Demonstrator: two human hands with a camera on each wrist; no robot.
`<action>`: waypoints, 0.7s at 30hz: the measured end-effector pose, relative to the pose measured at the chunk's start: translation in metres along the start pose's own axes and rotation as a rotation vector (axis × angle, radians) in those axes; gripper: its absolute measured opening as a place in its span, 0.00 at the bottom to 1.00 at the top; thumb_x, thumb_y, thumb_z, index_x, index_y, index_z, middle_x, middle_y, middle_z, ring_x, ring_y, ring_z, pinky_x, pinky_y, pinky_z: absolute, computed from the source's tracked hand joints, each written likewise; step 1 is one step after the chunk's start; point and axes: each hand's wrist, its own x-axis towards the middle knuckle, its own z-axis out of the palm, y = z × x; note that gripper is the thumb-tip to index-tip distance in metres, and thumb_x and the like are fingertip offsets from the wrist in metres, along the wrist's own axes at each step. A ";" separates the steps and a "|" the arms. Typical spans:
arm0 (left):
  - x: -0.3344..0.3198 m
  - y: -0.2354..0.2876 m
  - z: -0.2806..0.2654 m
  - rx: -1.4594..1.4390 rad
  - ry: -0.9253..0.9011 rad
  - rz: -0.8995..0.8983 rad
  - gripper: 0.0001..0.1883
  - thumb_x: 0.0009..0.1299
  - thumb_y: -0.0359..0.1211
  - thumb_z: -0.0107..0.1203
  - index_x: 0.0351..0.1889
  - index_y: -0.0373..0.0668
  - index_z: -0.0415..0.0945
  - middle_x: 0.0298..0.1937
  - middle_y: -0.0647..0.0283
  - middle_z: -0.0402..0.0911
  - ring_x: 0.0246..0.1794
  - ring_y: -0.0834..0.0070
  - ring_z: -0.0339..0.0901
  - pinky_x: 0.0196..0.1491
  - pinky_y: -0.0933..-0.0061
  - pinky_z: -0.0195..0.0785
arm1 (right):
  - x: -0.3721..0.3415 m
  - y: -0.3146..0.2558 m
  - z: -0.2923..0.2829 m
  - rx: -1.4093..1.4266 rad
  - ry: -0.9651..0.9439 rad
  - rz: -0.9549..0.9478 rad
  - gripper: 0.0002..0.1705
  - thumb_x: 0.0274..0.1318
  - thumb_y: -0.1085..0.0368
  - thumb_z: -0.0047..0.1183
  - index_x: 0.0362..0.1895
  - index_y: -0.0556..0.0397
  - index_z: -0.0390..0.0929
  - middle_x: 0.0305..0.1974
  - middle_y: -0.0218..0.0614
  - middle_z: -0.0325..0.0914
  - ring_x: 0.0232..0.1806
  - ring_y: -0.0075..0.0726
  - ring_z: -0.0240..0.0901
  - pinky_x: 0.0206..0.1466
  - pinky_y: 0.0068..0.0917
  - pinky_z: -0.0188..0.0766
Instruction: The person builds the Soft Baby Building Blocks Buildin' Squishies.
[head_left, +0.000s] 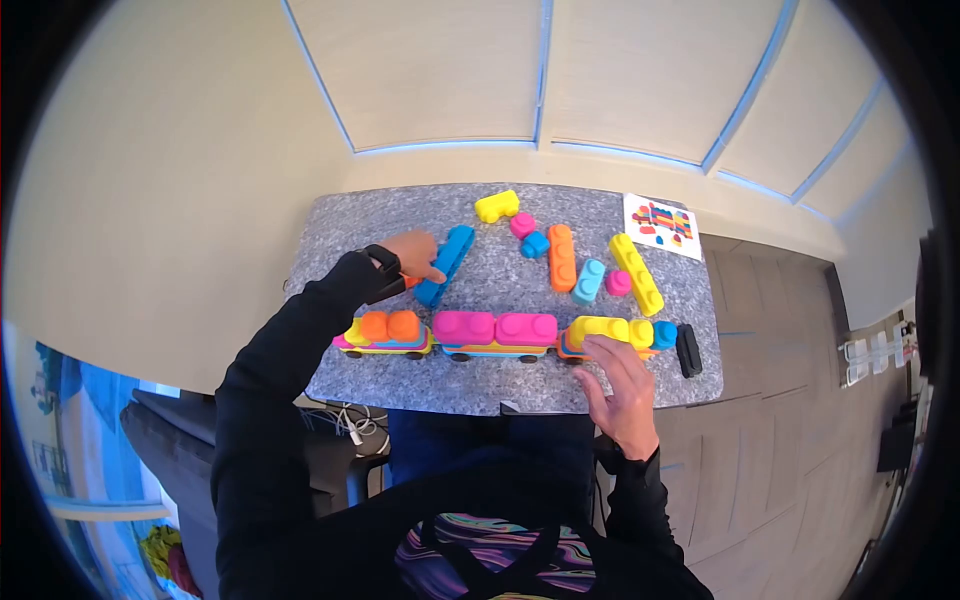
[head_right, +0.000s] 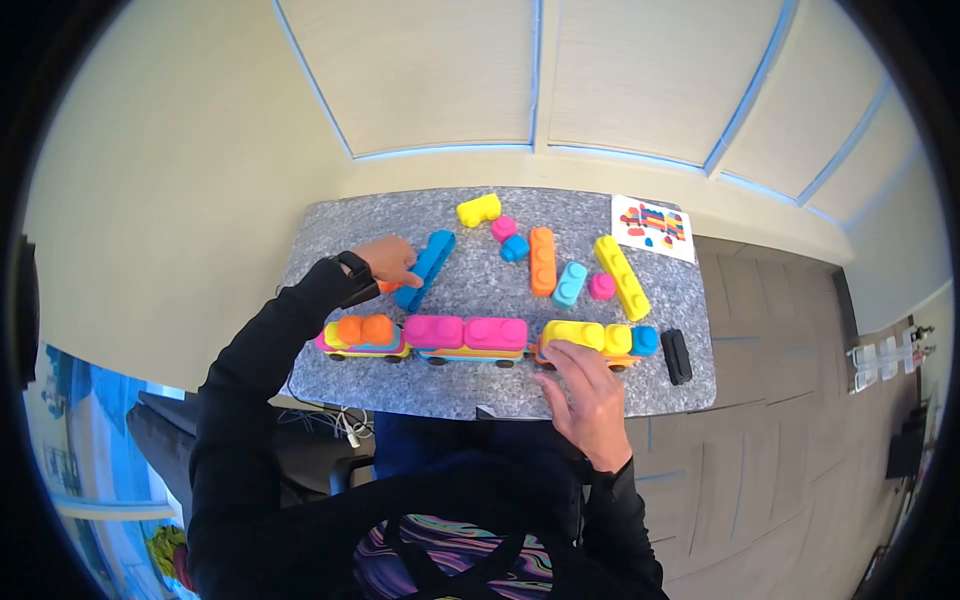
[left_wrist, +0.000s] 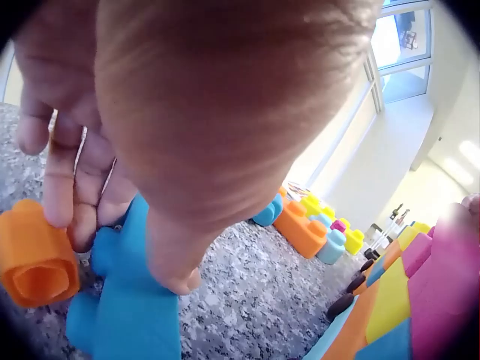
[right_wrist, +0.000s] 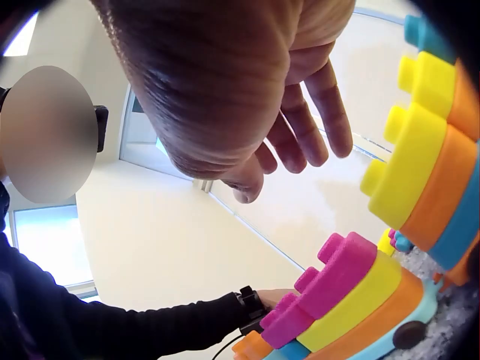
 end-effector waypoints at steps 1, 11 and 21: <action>0.002 0.001 0.000 0.021 -0.047 -0.008 0.35 0.70 0.63 0.73 0.36 0.33 0.88 0.34 0.41 0.88 0.38 0.40 0.87 0.43 0.41 0.75 | -0.002 0.002 -0.003 -0.012 0.006 0.008 0.25 0.59 0.70 0.79 0.60 0.59 0.89 0.59 0.46 0.91 0.58 0.57 0.90 0.60 0.46 0.87; 0.007 0.020 0.002 -0.077 -0.040 -0.269 0.33 0.58 0.58 0.79 0.38 0.33 0.92 0.36 0.44 0.92 0.38 0.44 0.91 0.44 0.46 0.82 | 0.012 0.003 0.000 0.048 -0.015 0.066 0.40 0.58 0.63 0.84 0.73 0.58 0.83 0.67 0.53 0.88 0.67 0.65 0.85 0.71 0.53 0.81; -0.065 0.072 -0.065 -0.492 0.415 -0.060 0.30 0.58 0.44 0.80 0.57 0.40 0.88 0.52 0.49 0.92 0.52 0.52 0.90 0.56 0.52 0.83 | 0.043 0.010 0.014 0.105 -0.020 0.111 0.40 0.63 0.63 0.81 0.75 0.58 0.79 0.68 0.56 0.85 0.70 0.68 0.82 0.73 0.53 0.80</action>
